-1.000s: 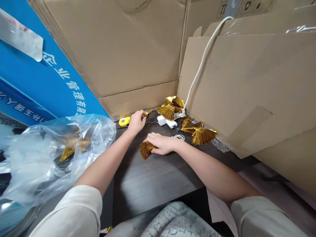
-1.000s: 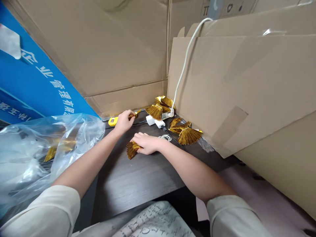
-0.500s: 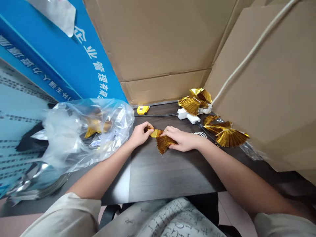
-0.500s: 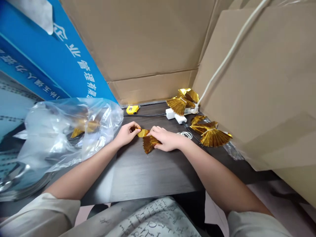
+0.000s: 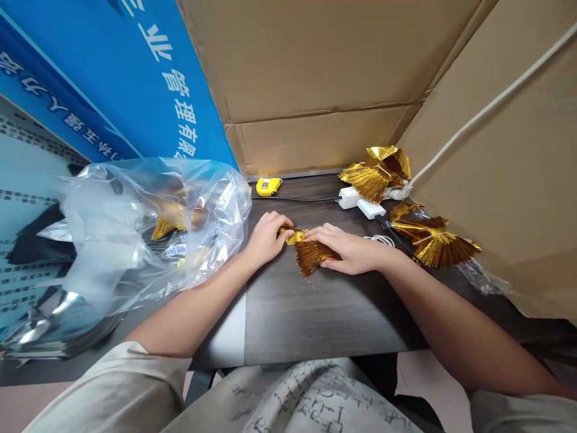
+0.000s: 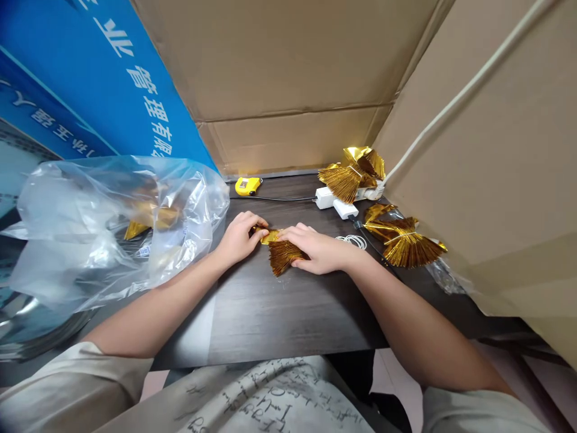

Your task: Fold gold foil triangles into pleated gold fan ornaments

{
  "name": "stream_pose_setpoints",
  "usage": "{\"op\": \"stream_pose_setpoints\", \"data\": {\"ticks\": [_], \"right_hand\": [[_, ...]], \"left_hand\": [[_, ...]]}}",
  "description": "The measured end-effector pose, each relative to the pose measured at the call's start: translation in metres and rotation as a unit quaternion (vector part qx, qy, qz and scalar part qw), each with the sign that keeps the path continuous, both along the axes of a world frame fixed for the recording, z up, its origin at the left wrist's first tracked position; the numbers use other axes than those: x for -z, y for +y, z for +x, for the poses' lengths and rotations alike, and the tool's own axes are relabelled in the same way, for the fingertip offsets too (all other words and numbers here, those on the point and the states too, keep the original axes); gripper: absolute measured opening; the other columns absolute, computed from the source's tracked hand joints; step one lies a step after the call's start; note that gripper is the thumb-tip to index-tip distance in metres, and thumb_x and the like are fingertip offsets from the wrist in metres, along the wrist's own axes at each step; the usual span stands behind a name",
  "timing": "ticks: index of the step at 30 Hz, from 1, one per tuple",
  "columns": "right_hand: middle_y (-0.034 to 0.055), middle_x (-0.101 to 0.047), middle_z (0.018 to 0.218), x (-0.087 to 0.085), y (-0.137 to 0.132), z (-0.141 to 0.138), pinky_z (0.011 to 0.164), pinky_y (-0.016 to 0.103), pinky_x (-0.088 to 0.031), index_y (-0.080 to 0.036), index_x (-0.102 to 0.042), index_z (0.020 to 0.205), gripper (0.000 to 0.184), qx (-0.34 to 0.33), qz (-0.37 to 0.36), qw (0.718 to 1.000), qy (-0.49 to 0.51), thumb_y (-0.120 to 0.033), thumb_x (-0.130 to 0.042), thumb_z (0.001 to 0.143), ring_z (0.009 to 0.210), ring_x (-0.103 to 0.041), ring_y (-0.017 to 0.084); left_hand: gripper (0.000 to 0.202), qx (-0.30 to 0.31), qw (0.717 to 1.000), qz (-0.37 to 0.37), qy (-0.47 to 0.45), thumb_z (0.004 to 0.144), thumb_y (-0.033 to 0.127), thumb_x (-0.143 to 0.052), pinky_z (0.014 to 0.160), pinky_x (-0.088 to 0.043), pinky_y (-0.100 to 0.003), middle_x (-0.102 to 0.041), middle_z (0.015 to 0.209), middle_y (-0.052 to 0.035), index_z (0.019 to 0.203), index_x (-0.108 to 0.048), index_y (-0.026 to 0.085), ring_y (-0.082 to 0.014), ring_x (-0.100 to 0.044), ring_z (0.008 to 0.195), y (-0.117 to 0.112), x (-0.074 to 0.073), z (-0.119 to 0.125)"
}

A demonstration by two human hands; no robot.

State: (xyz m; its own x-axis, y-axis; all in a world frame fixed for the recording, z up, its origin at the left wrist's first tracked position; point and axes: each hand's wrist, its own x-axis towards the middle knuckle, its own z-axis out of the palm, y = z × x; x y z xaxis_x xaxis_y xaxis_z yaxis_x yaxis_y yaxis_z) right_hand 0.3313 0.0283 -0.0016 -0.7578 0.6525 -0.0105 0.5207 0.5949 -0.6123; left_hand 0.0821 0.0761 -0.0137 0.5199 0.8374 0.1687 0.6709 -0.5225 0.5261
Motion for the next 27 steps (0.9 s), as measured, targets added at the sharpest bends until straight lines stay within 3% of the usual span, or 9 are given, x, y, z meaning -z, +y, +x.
{"op": "stream_pose_setpoints", "data": {"ticks": [7,12,16,20,27], "right_hand": [[0.0130,-0.049,0.147,0.000,-0.002,-0.001,0.116,0.051,-0.038,-0.017,-0.046,0.140,0.052,-0.005,0.015,1.000,0.006,-0.028,-0.059,0.091,0.130,-0.046,0.025],[0.0154,-0.039,0.151,0.001,-0.003,-0.001,0.118,0.052,-0.038,-0.018,-0.045,0.142,0.054,0.018,0.015,1.000,0.003,-0.026,-0.058,0.090,0.140,-0.040,0.027],[0.0131,-0.045,0.150,-0.001,-0.002,-0.001,0.116,0.052,-0.038,-0.018,-0.046,0.141,0.051,0.005,0.003,1.000,-0.012,-0.027,-0.057,0.092,0.132,-0.044,0.026],[0.0131,-0.051,0.146,-0.003,-0.002,-0.002,0.112,0.051,-0.041,-0.017,-0.048,0.140,0.052,0.005,0.001,1.000,0.000,-0.026,-0.059,0.090,0.124,-0.047,0.026],[0.0132,-0.051,0.147,-0.003,-0.002,-0.002,0.112,0.051,-0.041,-0.016,-0.047,0.141,0.054,0.001,-0.001,1.000,-0.004,-0.026,-0.059,0.090,0.125,-0.046,0.026]], "left_hand": [[0.004,0.045,0.998,-0.041,0.015,0.089,0.016,-0.072,0.091,-0.047,-0.033,-0.067,0.093,-0.0035,0.085,-0.072,0.017,-0.0193,-0.059,0.095,0.009,-0.006,-0.005],[0.003,0.071,0.995,-0.068,0.004,0.087,0.017,-0.074,0.092,-0.049,-0.034,-0.068,0.095,-0.0036,0.085,-0.075,0.018,-0.0192,-0.063,0.095,0.018,-0.007,-0.010],[0.010,0.092,0.994,-0.064,0.015,0.092,0.018,-0.066,0.094,-0.049,-0.036,-0.068,0.097,-0.0046,0.090,-0.076,0.019,-0.0197,-0.063,0.096,0.018,-0.010,-0.012],[0.018,0.060,0.995,-0.049,0.057,0.095,0.015,-0.054,0.094,-0.048,-0.036,-0.065,0.097,-0.0061,0.094,-0.072,0.018,-0.0207,-0.061,0.096,0.016,-0.015,-0.011],[0.004,0.024,0.981,-0.065,0.181,0.090,0.019,-0.065,0.089,-0.048,-0.037,-0.064,0.091,-0.0077,0.093,-0.065,0.017,-0.0252,-0.060,0.093,0.011,-0.024,-0.007]]}}
